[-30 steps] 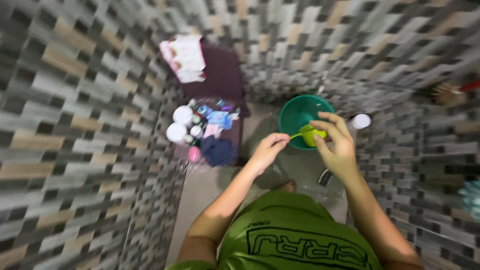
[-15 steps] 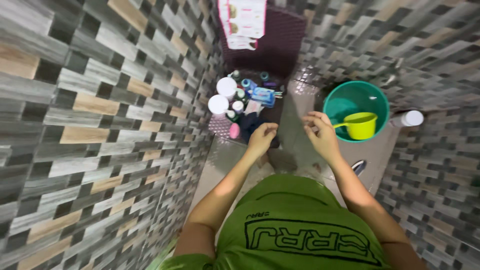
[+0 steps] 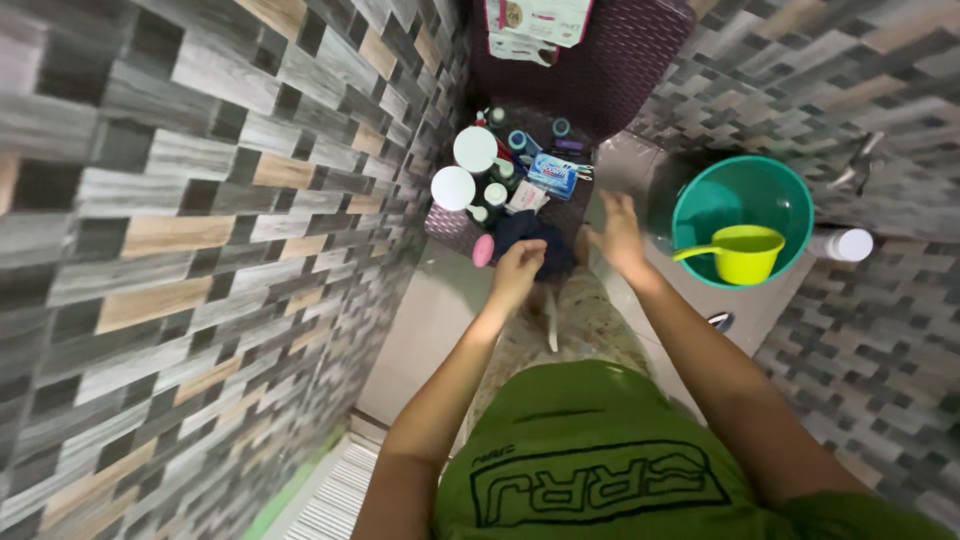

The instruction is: The person repeatedly picks up small boxes of Bioderm and a small white packet from a stool, wipes them with a dark cloth, and places them on a wall-mounted metal rack. The person also handles a green plastic bucket and a yellow scoop on the floor.

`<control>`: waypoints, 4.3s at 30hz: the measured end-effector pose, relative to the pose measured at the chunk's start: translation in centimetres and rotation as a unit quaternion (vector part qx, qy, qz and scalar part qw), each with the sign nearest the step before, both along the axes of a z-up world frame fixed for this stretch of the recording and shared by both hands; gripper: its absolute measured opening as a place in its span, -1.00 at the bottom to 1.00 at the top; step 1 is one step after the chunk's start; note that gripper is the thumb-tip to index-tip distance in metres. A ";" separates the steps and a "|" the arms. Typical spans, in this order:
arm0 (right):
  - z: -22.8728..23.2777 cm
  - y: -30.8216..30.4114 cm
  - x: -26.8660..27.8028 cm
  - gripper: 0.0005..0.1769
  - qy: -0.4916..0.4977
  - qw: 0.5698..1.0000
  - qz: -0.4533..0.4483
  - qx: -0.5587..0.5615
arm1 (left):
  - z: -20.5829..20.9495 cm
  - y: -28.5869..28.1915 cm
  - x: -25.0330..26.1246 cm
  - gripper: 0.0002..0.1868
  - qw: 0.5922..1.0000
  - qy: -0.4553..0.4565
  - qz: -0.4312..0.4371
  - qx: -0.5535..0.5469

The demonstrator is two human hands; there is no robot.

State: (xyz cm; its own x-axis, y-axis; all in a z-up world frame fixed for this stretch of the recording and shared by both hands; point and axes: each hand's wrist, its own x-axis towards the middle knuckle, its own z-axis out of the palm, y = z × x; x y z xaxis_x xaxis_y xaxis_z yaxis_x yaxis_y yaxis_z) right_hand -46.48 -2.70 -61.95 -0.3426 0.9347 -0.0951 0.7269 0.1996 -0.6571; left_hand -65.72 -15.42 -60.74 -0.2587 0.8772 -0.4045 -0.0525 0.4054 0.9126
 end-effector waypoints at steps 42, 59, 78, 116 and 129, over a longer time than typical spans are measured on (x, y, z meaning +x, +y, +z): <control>-10.9 9.9 -4.3 -0.14 -0.088 0.975 0.145 -0.143 | -4.5 5.4 3.9 -0.64 0.960 -0.080 0.218 -0.159; -1.1 -3.7 -6.7 -0.28 0.232 0.888 0.166 -0.361 | -2.7 -2.8 0.7 -0.09 0.961 0.022 0.257 -0.104; -12.8 -1.9 -13.4 -0.63 0.206 0.830 -0.265 -0.446 | 1.6 -8.9 -3.6 -0.10 0.952 -0.146 0.249 -0.102; 28.0 -7.9 -3.8 -0.69 0.263 0.939 0.187 0.119 | 23.6 -6.1 -5.1 0.40 0.958 -0.168 -0.096 0.212; 33.6 -9.7 -6.3 -0.60 0.118 0.920 0.221 0.301 | 28.5 -6.3 -4.8 0.26 0.978 0.027 -0.078 0.192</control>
